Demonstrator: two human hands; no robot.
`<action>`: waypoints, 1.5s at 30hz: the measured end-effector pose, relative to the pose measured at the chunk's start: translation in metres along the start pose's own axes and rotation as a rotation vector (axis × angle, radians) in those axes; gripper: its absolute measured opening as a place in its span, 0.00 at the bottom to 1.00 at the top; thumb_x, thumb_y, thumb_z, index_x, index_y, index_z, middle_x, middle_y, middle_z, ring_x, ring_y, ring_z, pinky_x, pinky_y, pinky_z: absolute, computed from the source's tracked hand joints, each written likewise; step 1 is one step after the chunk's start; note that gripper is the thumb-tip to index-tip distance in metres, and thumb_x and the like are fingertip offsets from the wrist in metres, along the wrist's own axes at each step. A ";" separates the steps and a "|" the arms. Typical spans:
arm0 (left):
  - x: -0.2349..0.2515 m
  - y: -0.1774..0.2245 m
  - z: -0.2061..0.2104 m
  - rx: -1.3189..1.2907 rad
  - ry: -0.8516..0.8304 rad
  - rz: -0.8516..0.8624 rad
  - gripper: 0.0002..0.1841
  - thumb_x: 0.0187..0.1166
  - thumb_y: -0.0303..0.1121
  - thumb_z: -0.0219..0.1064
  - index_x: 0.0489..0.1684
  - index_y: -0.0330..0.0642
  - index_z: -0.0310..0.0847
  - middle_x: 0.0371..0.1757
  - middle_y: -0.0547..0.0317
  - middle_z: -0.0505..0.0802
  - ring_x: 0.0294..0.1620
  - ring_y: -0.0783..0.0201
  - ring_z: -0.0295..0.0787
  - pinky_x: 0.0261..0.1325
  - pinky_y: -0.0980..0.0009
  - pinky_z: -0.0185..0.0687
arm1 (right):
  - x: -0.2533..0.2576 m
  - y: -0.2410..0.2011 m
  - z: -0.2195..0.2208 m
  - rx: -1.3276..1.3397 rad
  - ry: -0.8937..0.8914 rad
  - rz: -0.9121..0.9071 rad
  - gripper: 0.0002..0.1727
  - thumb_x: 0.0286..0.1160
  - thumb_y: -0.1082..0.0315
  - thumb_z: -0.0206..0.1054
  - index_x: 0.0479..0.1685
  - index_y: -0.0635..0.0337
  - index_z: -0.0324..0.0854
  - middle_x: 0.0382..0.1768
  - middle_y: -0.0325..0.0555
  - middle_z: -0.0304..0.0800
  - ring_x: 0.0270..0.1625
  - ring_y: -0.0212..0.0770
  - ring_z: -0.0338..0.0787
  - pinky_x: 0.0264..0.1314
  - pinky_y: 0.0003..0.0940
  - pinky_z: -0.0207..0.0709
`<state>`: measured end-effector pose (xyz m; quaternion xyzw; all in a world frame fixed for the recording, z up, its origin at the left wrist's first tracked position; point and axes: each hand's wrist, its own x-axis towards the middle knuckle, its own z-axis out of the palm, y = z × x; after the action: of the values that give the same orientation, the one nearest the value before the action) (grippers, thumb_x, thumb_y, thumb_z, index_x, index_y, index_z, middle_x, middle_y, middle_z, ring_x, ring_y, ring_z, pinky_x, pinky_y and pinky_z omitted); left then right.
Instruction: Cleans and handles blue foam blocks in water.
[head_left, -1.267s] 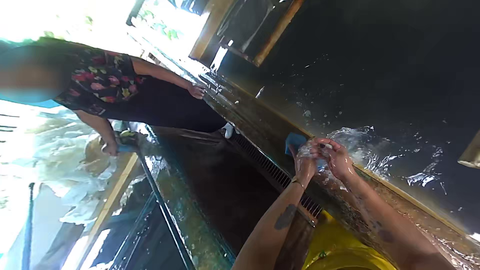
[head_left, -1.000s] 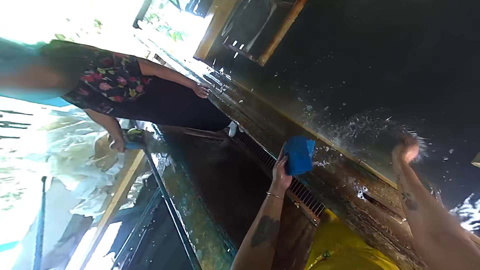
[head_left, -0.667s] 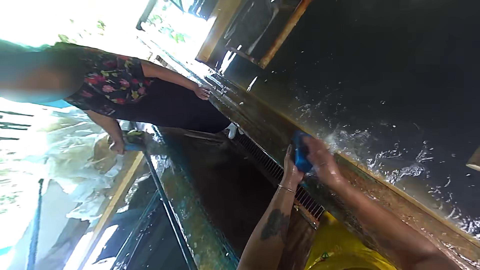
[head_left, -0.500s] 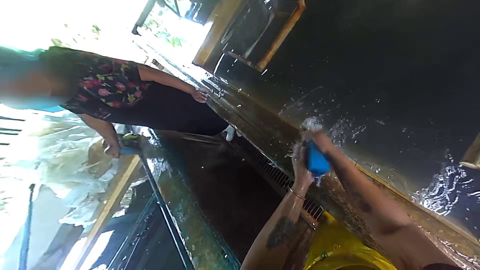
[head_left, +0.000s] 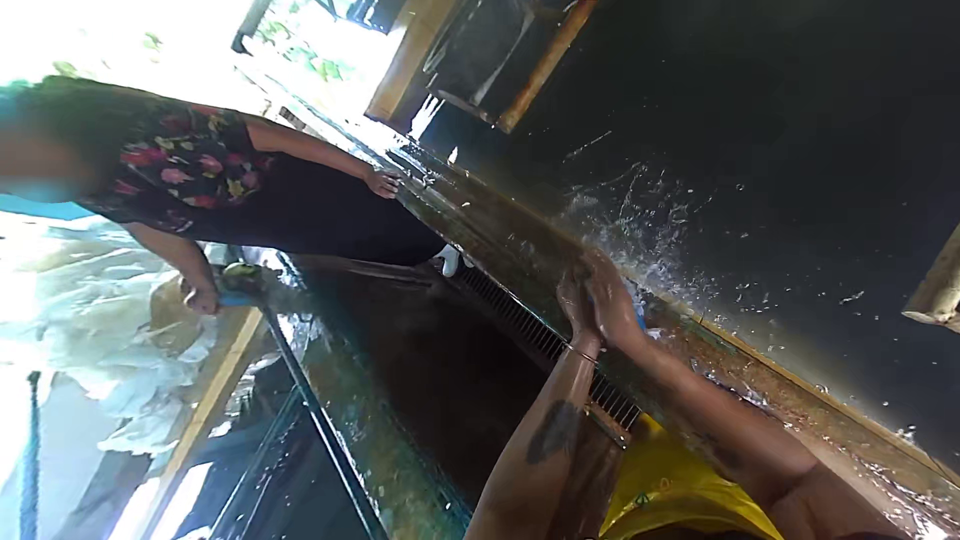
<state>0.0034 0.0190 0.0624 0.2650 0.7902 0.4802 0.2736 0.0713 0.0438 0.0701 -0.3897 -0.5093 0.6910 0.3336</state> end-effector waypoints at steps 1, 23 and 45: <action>-0.004 0.003 0.000 0.053 -0.034 0.029 0.22 0.95 0.39 0.46 0.75 0.33 0.74 0.67 0.41 0.86 0.65 0.55 0.83 0.71 0.54 0.78 | 0.005 0.006 -0.006 0.083 -0.018 0.048 0.25 0.95 0.60 0.45 0.83 0.60 0.71 0.82 0.54 0.74 0.81 0.48 0.76 0.80 0.50 0.72; -0.030 -0.003 -0.004 -0.241 0.175 -0.261 0.18 0.94 0.38 0.51 0.50 0.34 0.83 0.36 0.49 0.89 0.37 0.59 0.88 0.44 0.60 0.87 | 0.022 0.009 -0.008 -0.257 -0.074 0.132 0.21 0.93 0.60 0.53 0.60 0.67 0.85 0.54 0.65 0.90 0.58 0.61 0.89 0.64 0.62 0.78; 0.014 -0.017 -0.060 0.000 0.055 -0.141 0.28 0.91 0.47 0.58 0.88 0.52 0.63 0.76 0.46 0.82 0.68 0.52 0.85 0.68 0.49 0.81 | -0.058 0.083 -0.081 -0.679 -0.174 0.158 0.33 0.74 0.45 0.72 0.74 0.55 0.82 0.73 0.63 0.81 0.81 0.65 0.72 0.83 0.61 0.65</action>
<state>-0.0508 -0.0149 0.0680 0.1956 0.8141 0.4668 0.2848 0.1649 0.0082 -0.0132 -0.4561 -0.7047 0.5366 0.0862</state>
